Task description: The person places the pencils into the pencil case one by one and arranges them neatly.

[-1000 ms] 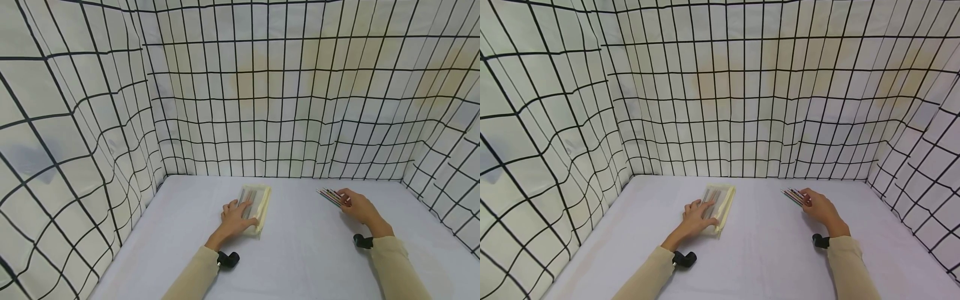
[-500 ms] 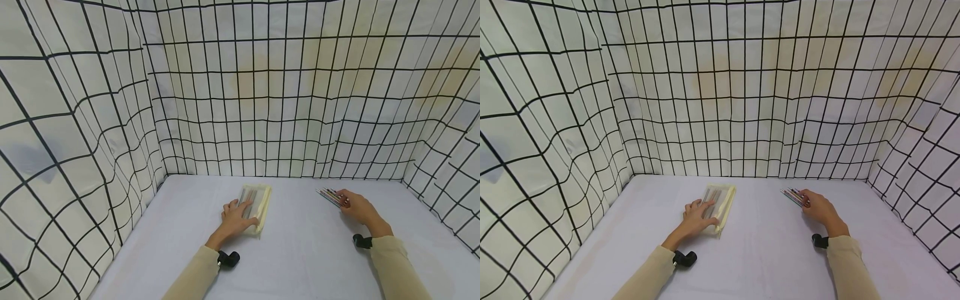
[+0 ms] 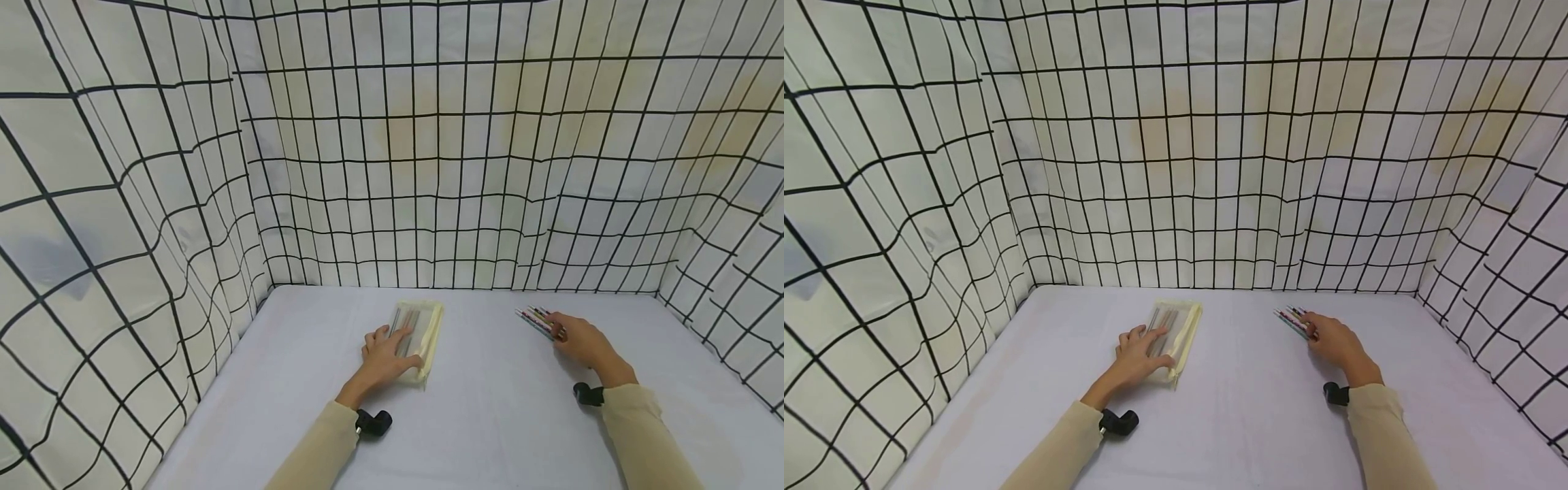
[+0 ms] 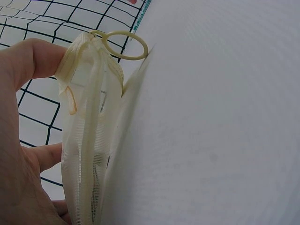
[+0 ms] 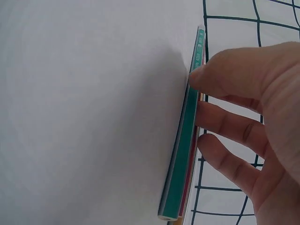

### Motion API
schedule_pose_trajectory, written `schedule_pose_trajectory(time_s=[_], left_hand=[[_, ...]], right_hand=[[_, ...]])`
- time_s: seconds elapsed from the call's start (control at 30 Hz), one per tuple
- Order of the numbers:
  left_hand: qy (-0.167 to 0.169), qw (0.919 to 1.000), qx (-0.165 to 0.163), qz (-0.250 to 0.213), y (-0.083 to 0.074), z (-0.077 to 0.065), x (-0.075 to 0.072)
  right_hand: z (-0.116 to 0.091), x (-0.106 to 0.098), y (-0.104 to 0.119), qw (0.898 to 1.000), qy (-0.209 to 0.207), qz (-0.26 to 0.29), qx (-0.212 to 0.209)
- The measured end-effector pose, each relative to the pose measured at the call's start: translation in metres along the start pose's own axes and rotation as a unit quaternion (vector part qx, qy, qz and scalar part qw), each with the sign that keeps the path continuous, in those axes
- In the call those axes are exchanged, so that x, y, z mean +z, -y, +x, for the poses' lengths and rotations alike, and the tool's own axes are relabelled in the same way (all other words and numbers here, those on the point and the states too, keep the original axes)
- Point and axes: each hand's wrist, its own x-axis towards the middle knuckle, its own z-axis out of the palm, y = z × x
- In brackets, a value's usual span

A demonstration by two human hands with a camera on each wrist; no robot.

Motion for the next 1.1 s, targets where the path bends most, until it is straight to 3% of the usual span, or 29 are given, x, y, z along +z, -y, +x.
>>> schedule_pose_trajectory(time_s=[0.4,1.1], left_hand=[[-0.001,1.0000,0.002,0.002,0.001,0.001,0.001],[-0.001,1.0000,-0.001,0.005,0.000,0.000,0.000]], right_hand=[[0.000,0.004,0.005,0.999,-0.008,-0.034,-0.019],[0.002,0.000,0.015,0.999,0.018,-0.047,-0.001]])
